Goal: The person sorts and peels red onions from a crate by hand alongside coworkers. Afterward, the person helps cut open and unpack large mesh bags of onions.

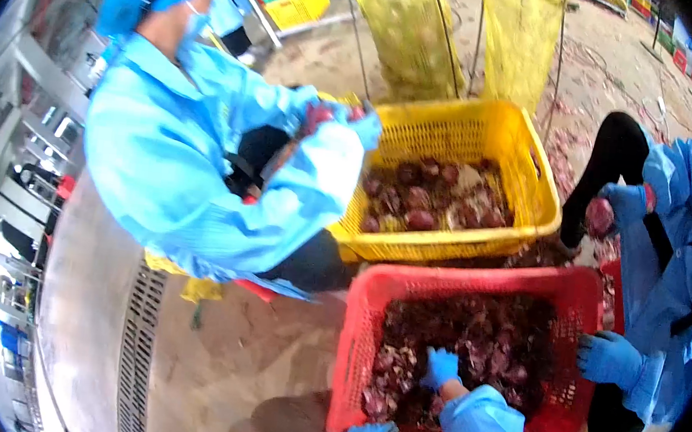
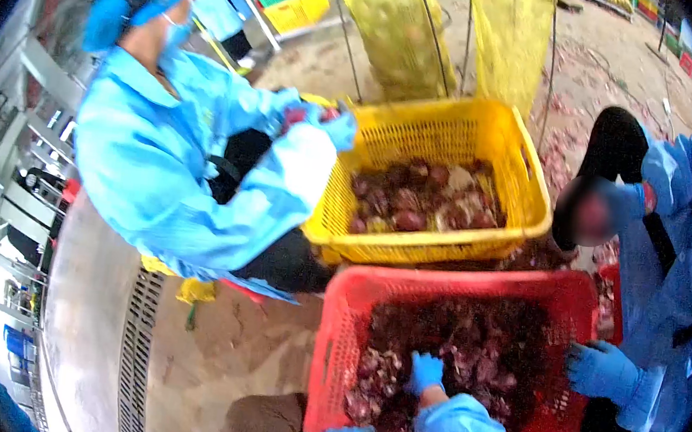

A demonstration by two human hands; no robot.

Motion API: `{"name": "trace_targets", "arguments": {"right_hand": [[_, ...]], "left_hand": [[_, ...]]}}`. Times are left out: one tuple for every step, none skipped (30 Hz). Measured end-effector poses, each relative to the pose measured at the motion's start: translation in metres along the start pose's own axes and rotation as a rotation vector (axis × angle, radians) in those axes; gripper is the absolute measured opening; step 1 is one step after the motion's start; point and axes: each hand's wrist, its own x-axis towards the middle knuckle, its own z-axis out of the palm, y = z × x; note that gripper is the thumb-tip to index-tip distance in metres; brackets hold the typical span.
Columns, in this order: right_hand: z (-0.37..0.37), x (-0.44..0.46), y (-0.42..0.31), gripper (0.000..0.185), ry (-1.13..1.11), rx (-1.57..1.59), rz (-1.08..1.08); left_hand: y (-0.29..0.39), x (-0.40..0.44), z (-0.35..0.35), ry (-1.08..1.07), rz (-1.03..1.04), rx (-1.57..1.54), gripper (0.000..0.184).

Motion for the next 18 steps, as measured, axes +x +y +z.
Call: {"name": "trace_targets", "arguments": {"right_hand": [[-0.011,-0.009,-0.001,0.087,-0.022,0.002,0.014],[-0.003,-0.01,0.0,0.086,-0.026,0.068,0.037],[-0.004,-0.02,-0.002,0.089,0.034,0.126,0.082],[-0.002,-0.026,-0.003,0.093,-0.012,0.251,0.151],[-0.003,-0.037,-0.004,0.1,-0.065,0.322,0.177],[0.003,-0.042,-0.002,0.107,-0.119,0.415,0.195],[0.022,-0.049,0.003,0.112,-0.079,0.554,0.219],[0.017,-0.062,0.001,0.119,-0.143,0.746,0.264],[0.021,-0.065,0.001,0.103,-0.165,0.636,0.288],[0.089,-0.048,0.011,0.076,0.124,1.152,0.118],[0.13,-0.016,0.036,0.077,0.069,1.245,-0.035],[0.167,0.013,0.058,0.087,-0.002,1.343,-0.184],[0.111,-0.032,0.039,0.082,-0.009,1.243,0.055],[0.066,-0.057,0.021,0.077,-0.007,1.252,0.13],[0.042,-0.071,0.013,0.072,0.005,1.284,0.153],[0.024,-0.08,0.008,0.067,0.023,1.328,0.159],[0.01,-0.09,0.005,0.063,0.039,1.381,0.158],[-0.001,-0.099,0.001,0.059,0.059,1.429,0.153]], "left_hand": [[0.001,-0.004,0.006,0.039,0.0,0.019,0.022],[0.001,-0.002,0.007,0.023,-0.025,-0.001,0.023],[0.002,0.001,0.009,0.006,-0.05,-0.021,0.024],[0.004,0.0,0.01,-0.002,-0.064,-0.037,0.024],[0.006,0.003,0.009,-0.004,-0.07,-0.046,0.024],[0.006,0.005,0.009,0.001,-0.074,-0.058,0.023],[0.007,0.008,0.01,0.012,-0.075,-0.076,0.023],[0.007,0.013,0.008,0.021,-0.074,-0.096,0.023],[0.005,0.019,0.008,0.034,-0.07,-0.122,0.023],[0.003,0.025,0.005,0.037,-0.069,-0.149,0.023],[0.001,0.03,0.002,0.045,-0.072,-0.179,0.023],[-0.001,0.037,0.003,0.049,-0.073,-0.213,0.023],[-0.003,0.039,0.001,0.053,-0.07,-0.255,0.023],[-0.004,0.041,-0.002,0.056,-0.066,-0.3,0.023],[-0.007,0.045,-0.003,0.06,-0.06,-0.373,0.023],[-0.009,0.047,-0.005,0.061,-0.05,-0.443,0.023],[-0.009,0.05,-0.007,0.059,-0.04,-0.538,0.023],[-0.012,0.055,-0.008,0.053,-0.026,-0.653,0.023]]}}
